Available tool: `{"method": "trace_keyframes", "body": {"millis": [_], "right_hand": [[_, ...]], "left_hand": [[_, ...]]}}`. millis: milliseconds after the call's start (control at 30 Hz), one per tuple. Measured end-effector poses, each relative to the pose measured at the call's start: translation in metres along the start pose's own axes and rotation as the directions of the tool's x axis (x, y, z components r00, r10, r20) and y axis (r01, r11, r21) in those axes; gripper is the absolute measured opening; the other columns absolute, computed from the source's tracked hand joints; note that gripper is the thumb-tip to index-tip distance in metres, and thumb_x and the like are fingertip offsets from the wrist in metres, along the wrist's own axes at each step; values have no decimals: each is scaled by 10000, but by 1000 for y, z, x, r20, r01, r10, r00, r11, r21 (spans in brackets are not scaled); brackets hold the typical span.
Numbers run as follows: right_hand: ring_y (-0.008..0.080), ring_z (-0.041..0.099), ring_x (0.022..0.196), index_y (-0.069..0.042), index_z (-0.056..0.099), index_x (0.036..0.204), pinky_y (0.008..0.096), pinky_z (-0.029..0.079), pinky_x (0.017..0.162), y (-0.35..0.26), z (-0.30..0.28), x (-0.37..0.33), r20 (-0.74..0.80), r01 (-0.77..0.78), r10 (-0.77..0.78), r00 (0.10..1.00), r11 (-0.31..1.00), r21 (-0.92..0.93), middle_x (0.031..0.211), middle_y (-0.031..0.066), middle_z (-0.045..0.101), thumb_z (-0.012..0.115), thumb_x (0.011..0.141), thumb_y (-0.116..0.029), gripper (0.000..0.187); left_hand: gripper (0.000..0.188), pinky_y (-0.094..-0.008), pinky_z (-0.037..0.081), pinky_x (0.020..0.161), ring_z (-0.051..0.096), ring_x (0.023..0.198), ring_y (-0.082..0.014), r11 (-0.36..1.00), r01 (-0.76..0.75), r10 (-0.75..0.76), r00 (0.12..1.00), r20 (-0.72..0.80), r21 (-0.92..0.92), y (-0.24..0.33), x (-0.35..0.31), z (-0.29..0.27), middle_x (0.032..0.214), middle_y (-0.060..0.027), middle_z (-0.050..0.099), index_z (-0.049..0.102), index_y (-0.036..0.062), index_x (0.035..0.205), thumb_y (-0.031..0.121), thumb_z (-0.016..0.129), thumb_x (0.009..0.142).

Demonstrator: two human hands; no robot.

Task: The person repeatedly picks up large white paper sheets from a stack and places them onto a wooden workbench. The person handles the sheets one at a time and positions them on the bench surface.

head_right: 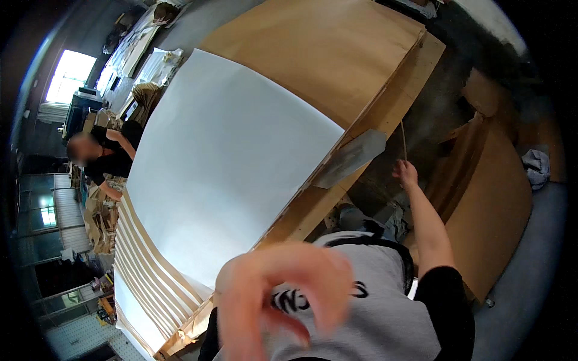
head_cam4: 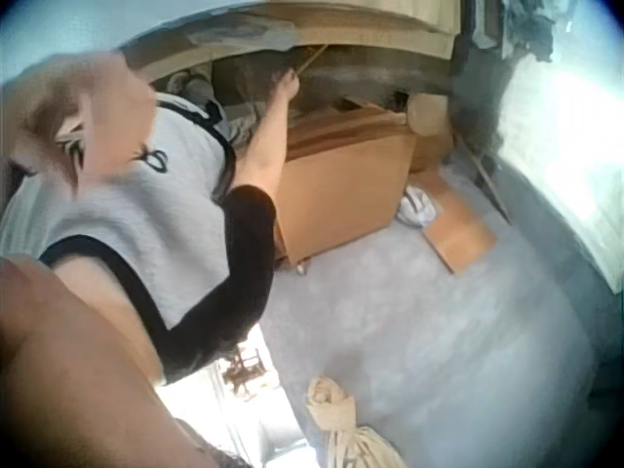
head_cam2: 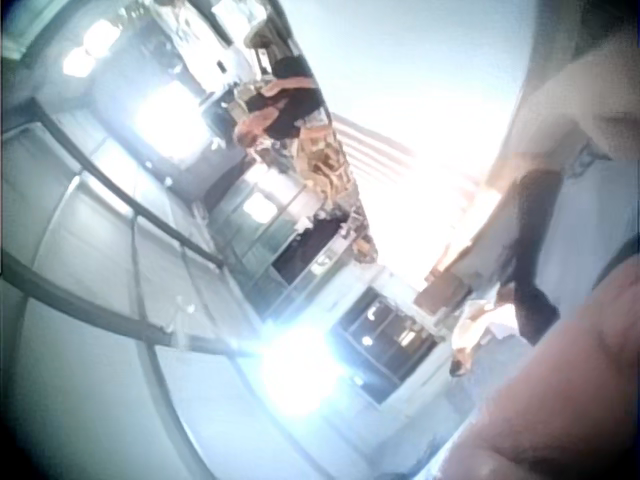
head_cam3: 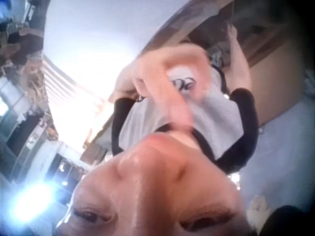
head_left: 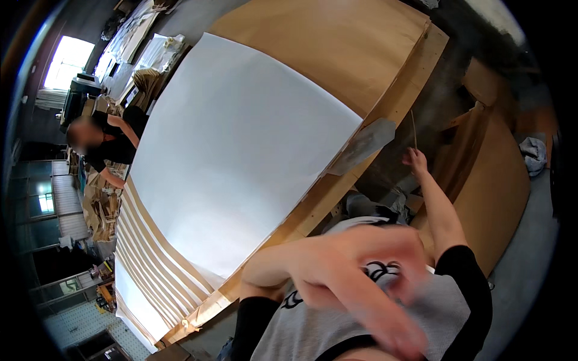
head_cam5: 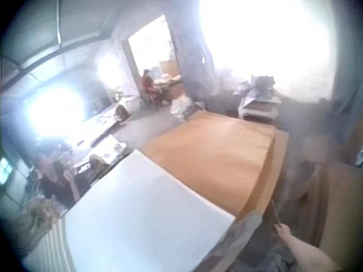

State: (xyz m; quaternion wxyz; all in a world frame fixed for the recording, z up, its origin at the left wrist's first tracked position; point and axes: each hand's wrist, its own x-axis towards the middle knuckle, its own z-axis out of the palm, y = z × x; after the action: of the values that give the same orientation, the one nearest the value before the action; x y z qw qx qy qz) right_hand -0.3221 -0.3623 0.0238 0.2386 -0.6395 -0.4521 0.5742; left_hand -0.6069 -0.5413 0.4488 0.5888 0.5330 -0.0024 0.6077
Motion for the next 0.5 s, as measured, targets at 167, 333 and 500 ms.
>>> {"method": "trace_keyframes", "body": {"millis": [167,333,500], "right_hand": [[172,609,630,-53,514,1034,269,424,433,43,-41,-106,64,-152,155,986,987,-56,844,85,616,403,884,-334,336],[198,625,621,-60,493,1055,299,410,399,93,-99,-182,-123,-400,388,913,911,-99,806,85,610,391,881,-347,351],[180,612,672,-97,496,1051,329,421,483,96,-122,-203,-225,-442,442,868,895,53,843,82,613,362,886,-364,341]], "left_hand": [[288,-284,364,614,427,613,-146,906,-337,370,924,94,-256,6,41,35,774,-60,437,578,186,1075,81,477,827],[314,-194,331,490,411,589,-133,878,-236,307,945,112,-416,-9,51,43,745,-54,417,593,226,1068,53,482,831],[275,-235,373,515,445,612,-162,846,-460,471,882,-27,-268,-63,95,48,791,-61,436,581,195,1018,59,535,784]]}}
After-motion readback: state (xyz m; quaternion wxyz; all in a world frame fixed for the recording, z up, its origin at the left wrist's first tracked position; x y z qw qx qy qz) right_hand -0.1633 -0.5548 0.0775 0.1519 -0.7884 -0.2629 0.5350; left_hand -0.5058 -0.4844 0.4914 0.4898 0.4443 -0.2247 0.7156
